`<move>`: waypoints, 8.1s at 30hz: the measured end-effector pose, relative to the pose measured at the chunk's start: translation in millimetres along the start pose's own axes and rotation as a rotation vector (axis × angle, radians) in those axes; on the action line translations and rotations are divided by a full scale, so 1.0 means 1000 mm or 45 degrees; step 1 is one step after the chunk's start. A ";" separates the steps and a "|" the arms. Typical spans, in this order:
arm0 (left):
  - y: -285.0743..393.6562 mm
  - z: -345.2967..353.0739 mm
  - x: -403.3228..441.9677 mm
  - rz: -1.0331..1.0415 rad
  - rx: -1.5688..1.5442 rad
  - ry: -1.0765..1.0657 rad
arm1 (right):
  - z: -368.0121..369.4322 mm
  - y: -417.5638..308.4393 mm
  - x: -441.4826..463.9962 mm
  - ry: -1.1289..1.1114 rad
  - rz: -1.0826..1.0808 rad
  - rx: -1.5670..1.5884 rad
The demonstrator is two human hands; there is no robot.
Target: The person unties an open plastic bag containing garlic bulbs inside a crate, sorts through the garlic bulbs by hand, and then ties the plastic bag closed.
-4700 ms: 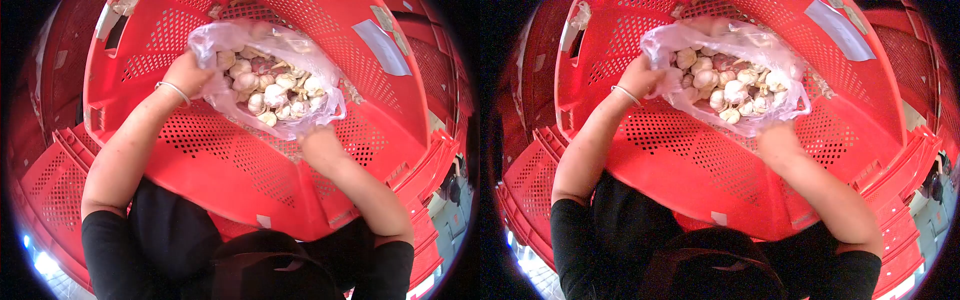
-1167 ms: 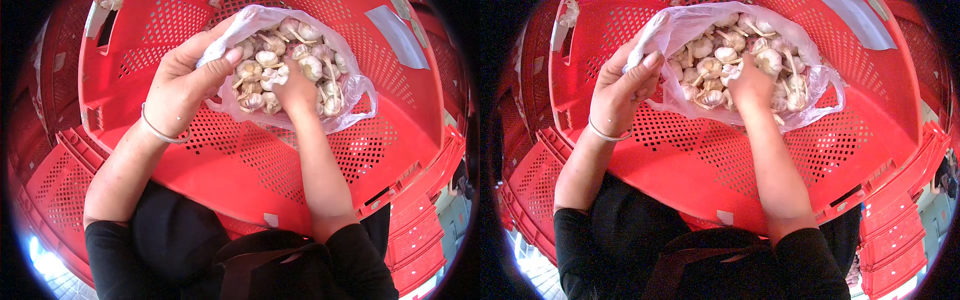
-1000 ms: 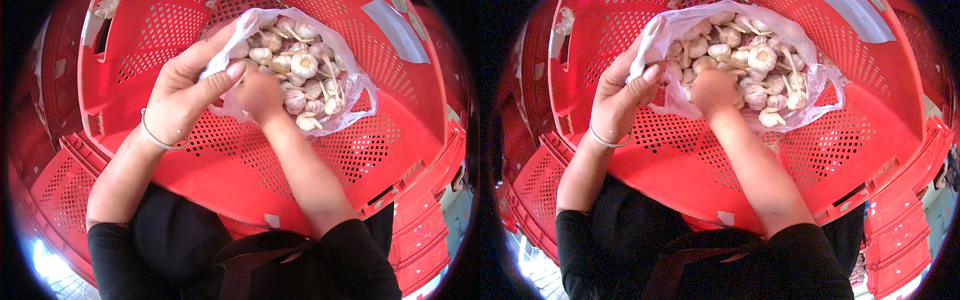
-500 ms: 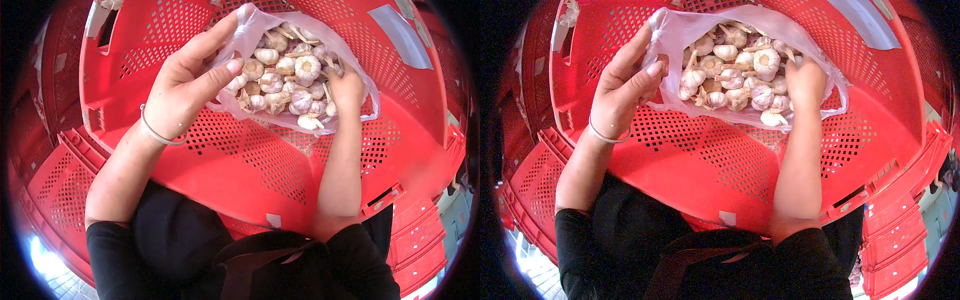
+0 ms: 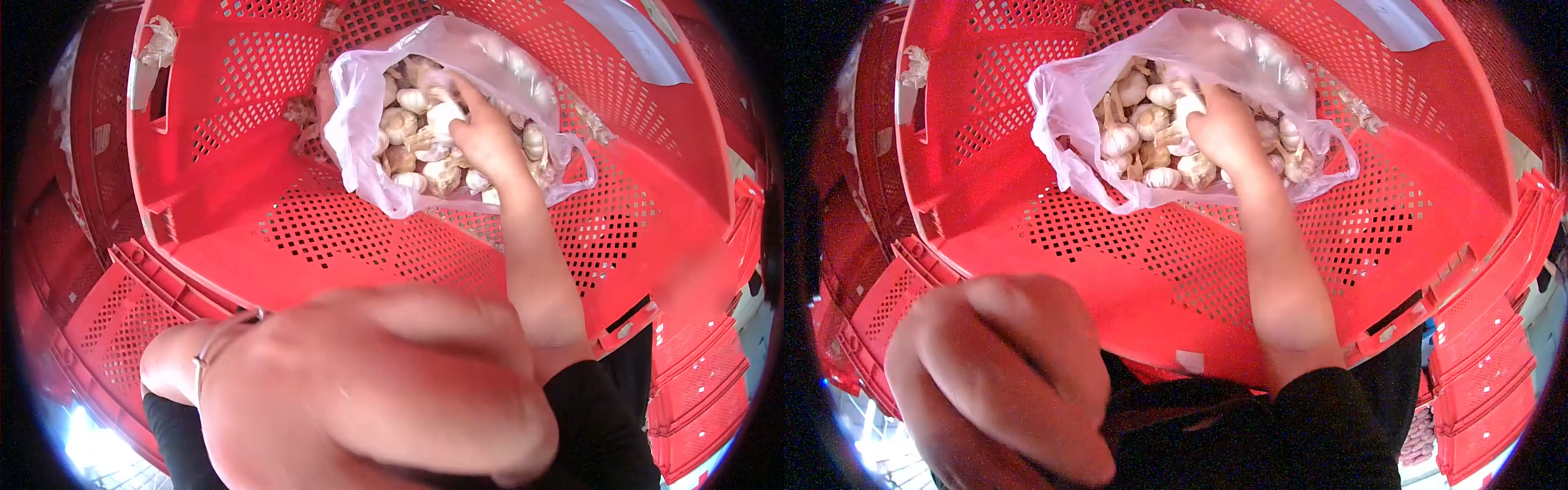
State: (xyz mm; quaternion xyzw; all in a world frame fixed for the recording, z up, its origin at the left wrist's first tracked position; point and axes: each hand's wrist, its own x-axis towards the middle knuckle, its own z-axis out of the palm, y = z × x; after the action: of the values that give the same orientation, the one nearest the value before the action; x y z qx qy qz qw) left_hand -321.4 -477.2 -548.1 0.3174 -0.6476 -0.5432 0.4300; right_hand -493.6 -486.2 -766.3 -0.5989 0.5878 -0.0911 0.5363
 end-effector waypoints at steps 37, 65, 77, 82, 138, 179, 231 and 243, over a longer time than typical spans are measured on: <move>0.005 -0.006 -0.014 -0.068 0.301 -0.071 | 0.008 0.077 -0.033 0.093 0.783 0.466; 0.020 -0.001 -0.038 -0.043 0.550 -0.033 | 0.001 0.099 -0.036 0.215 0.693 0.815; -0.066 -0.001 -0.030 -0.387 1.268 0.062 | -0.036 0.088 -0.072 0.958 0.244 -0.785; -0.124 -0.033 -0.057 -1.057 1.191 -0.052 | -0.043 0.129 -0.049 0.873 0.491 0.698; -0.023 -0.049 -0.054 -1.212 -0.407 0.865 | -0.108 -0.057 -0.059 0.588 -0.049 0.368; -0.063 -0.061 -0.108 -0.925 -0.208 0.641 | -0.113 -0.029 -0.107 0.408 0.077 -0.304; -0.070 0.006 -0.030 -0.575 0.120 0.126 | -0.080 -0.131 -0.083 0.191 -0.662 -0.227; -0.093 -0.012 -0.007 -0.380 0.591 0.100 | -0.081 -0.121 -0.078 0.103 -0.688 -0.061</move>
State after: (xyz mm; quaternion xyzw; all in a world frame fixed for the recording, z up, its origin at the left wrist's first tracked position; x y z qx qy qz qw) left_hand -312.5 -495.8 -639.7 0.5200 -0.6835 -0.4251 0.2857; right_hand -503.1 -499.2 -602.4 -0.7423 0.4297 -0.2410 0.4542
